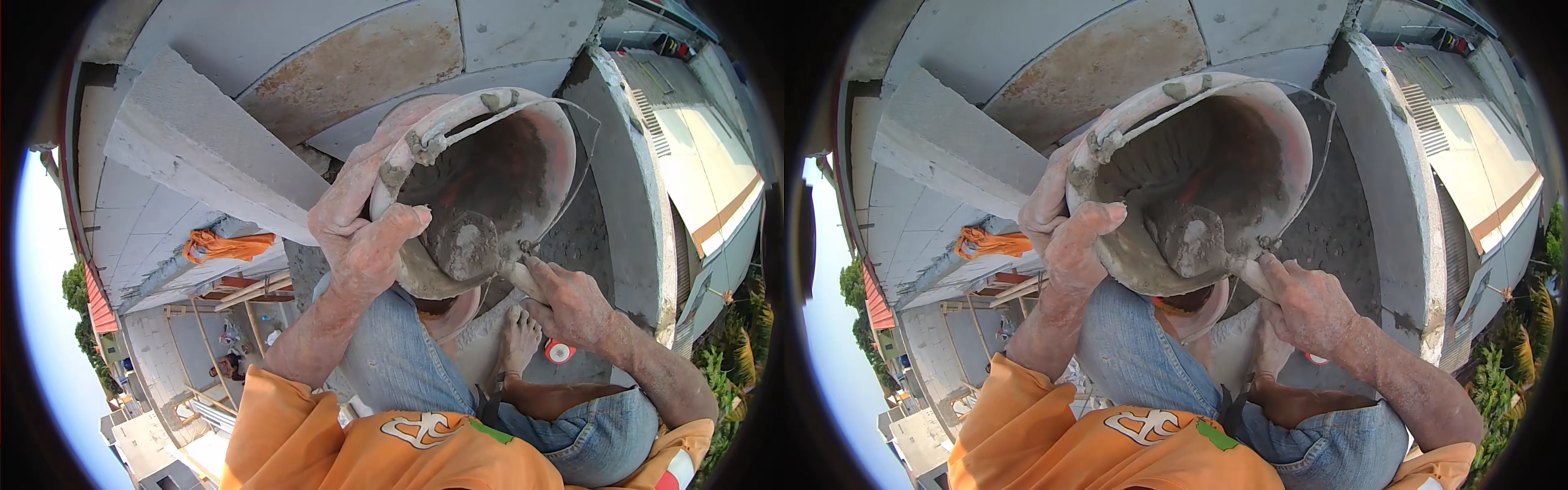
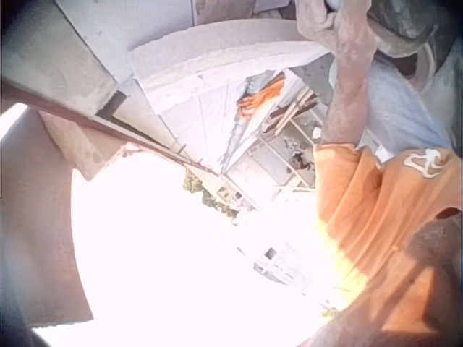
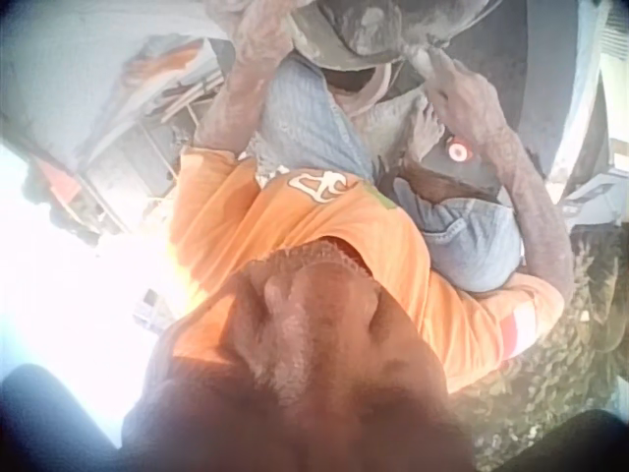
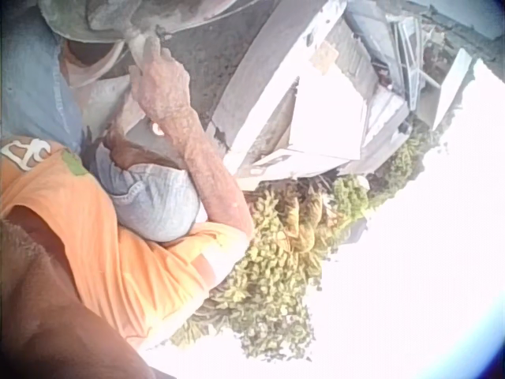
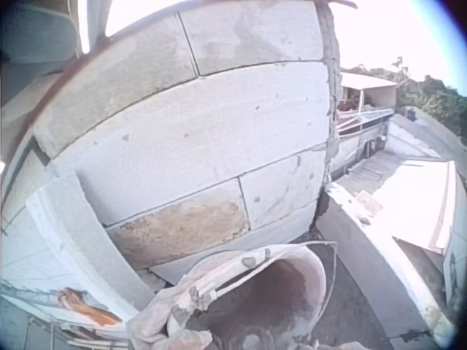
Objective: The person holds a bucket of mortar with one hand and repeatedly scoops mortar using a trowel to apply and smooth it onto the concrete wall.
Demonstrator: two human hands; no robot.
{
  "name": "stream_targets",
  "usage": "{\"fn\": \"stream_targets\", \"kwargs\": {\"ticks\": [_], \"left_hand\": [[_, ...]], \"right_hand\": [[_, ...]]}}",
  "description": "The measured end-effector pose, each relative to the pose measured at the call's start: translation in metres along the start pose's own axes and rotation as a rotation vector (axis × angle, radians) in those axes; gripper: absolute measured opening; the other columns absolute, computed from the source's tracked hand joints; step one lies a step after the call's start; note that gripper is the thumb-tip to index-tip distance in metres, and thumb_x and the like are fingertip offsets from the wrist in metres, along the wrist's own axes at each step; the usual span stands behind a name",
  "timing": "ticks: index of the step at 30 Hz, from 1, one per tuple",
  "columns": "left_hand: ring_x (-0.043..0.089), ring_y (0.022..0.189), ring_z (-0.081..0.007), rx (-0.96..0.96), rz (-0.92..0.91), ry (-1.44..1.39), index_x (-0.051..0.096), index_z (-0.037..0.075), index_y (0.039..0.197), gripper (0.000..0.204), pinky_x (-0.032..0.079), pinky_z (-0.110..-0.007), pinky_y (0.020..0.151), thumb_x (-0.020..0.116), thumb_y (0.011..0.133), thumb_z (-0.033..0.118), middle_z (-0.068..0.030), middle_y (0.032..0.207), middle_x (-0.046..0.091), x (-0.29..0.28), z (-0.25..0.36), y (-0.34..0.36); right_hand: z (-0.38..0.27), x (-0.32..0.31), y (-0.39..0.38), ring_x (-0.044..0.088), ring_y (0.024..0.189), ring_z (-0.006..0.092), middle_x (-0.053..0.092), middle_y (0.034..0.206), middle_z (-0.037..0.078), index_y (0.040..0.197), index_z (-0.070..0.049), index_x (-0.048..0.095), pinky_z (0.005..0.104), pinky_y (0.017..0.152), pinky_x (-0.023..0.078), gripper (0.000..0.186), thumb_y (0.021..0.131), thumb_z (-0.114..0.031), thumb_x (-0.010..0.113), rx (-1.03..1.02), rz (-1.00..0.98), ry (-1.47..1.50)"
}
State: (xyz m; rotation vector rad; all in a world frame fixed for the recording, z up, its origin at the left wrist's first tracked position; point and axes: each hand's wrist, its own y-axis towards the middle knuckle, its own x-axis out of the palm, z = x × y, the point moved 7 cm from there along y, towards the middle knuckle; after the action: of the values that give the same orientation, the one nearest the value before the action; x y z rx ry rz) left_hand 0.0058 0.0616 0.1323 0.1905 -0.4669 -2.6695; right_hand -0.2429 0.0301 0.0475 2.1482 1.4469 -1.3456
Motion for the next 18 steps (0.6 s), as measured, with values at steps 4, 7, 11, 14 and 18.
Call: {"fn": "stream_targets", "kwargs": {"ticks": [4,7,11,14,18], "left_hand": [[0.060,0.118,-0.0250,-0.077,0.047,-0.151,0.062,-0.011,0.126,0.061,0.041,-0.036,0.108,0.063,0.067,0.000,-0.0178,0.127,0.065,0.005,-0.012,0.004],[0.060,0.111,-0.0198,-0.180,0.129,-0.017,0.060,-0.011,0.128,0.059,0.044,-0.032,0.102,0.060,0.070,0.003,-0.0145,0.119,0.066,0.008,-0.019,0.004],[0.063,0.112,-0.0245,-0.207,0.183,-0.044,0.062,-0.015,0.116,0.034,0.055,-0.032,0.092,0.052,0.089,0.003,-0.0177,0.129,0.057,-0.023,-0.024,-0.003],[0.059,0.118,-0.0258,-0.071,0.105,0.186,0.060,-0.018,0.119,0.033,0.053,-0.036,0.098,0.050,0.093,0.000,-0.0182,0.134,0.053,-0.030,-0.016,-0.007],[0.058,0.118,-0.0246,0.222,-0.060,0.579,0.063,-0.016,0.117,0.031,0.050,-0.036,0.099,0.052,0.094,0.002,-0.0176,0.134,0.052,-0.016,-0.008,-0.012]], "right_hand": [[0.003,0.003,-0.014,0.067,0.091,0.0448,0.067,0.102,0.026,0.132,0.003,0.048,0.0499,0.076,0.055,0.058,0.083,-0.018,0.072,-0.035,-0.010,0.272],[0.006,-0.008,-0.029,0.067,0.092,0.0444,0.066,0.106,0.027,0.132,0.002,0.050,0.0485,0.078,0.055,0.057,0.084,-0.021,0.072,-0.042,0.013,0.450],[0.039,-0.007,-0.082,0.069,0.085,0.0362,0.068,0.100,0.023,0.131,0.002,0.055,0.0428,0.075,0.054,0.057,0.082,-0.021,0.074,0.097,0.094,0.586],[0.081,0.026,-0.157,0.067,0.087,0.0305,0.068,0.096,0.019,0.126,0.001,0.057,0.0405,0.077,0.053,0.053,0.083,-0.024,0.074,0.634,0.117,0.762],[0.116,0.107,-0.284,0.064,0.081,0.0232,0.065,0.087,0.013,0.111,0.001,0.060,0.0381,0.072,0.052,0.041,0.082,-0.024,0.074,1.127,0.193,0.602]]}}
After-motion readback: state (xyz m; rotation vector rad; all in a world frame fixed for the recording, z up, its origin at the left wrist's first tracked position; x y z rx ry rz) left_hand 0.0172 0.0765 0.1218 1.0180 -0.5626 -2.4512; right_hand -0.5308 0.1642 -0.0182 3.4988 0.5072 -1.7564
